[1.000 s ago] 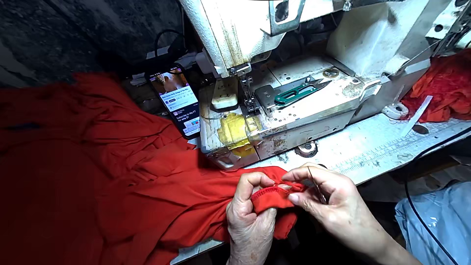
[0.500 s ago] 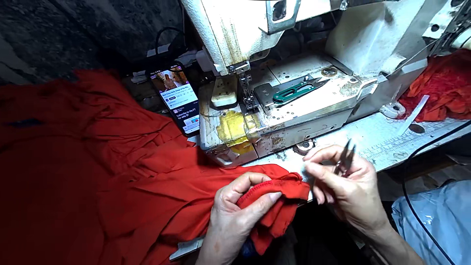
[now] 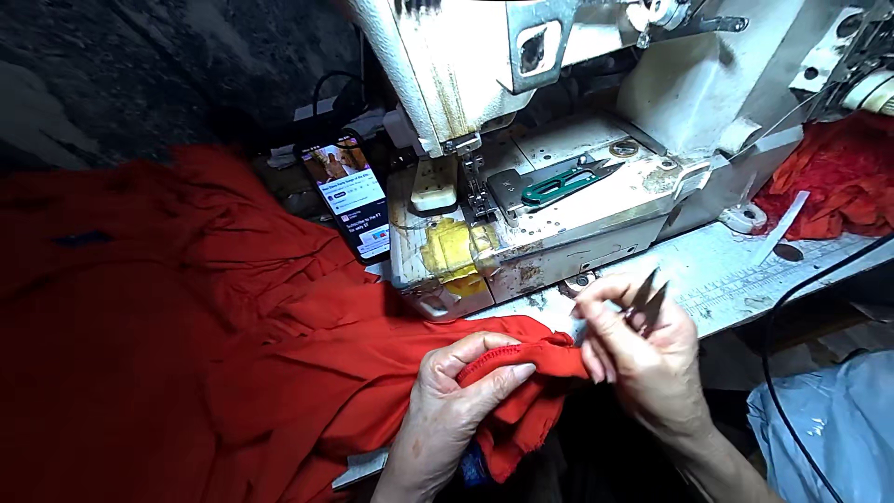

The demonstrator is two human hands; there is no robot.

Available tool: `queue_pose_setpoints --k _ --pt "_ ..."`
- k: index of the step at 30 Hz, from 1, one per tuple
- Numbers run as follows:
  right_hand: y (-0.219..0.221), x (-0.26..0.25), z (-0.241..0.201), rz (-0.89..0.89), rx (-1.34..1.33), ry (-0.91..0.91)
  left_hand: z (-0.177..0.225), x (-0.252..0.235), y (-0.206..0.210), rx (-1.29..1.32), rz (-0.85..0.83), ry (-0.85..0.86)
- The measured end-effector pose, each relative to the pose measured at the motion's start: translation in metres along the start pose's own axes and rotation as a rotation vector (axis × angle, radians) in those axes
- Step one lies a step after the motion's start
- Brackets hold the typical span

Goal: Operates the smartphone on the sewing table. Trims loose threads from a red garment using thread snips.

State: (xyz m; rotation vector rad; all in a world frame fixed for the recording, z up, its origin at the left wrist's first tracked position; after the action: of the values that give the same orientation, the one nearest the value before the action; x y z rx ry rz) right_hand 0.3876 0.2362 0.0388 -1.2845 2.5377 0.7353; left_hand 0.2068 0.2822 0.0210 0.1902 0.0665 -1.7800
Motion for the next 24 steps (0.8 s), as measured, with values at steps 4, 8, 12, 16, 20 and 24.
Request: queue_pose_setpoints --k 4,8,12,16,20,24 --pt "-0.008 0.000 -0.014 0.006 0.117 -0.117 -0.001 0.000 -0.003 0.029 0.011 0.004" --pt "0.005 0.016 -0.035 -0.080 0.236 -0.355 -0.001 0.000 -0.002 0.017 0.012 0.013" --pt "0.027 0.032 -0.026 -0.203 0.333 -0.497 -0.001 0.001 -0.001 0.023 -0.009 0.030" --pt "0.009 0.013 -0.008 -0.062 0.151 -0.134 -0.001 0.001 -0.004 -0.006 -0.009 0.028" --pt "-0.030 -0.017 -0.001 0.110 0.104 0.032 0.001 0.000 -0.007 -0.010 0.010 0.081" --pt "-0.067 -0.036 -0.026 0.201 0.443 -0.252 0.008 0.000 -0.008 -0.044 -0.039 0.163"
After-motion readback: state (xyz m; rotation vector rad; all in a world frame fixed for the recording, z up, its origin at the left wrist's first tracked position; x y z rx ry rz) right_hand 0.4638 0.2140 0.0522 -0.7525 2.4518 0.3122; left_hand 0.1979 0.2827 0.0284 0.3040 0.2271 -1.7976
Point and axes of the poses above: each hand's wrist, its own x-axis away from the middle knuckle, its own y-axis out of the palm, z = x × y, the point moved 10 cm from there along -x, towards the middle knuckle, and after that the axes turned 15 degrees about z, right-handed, at the moved point
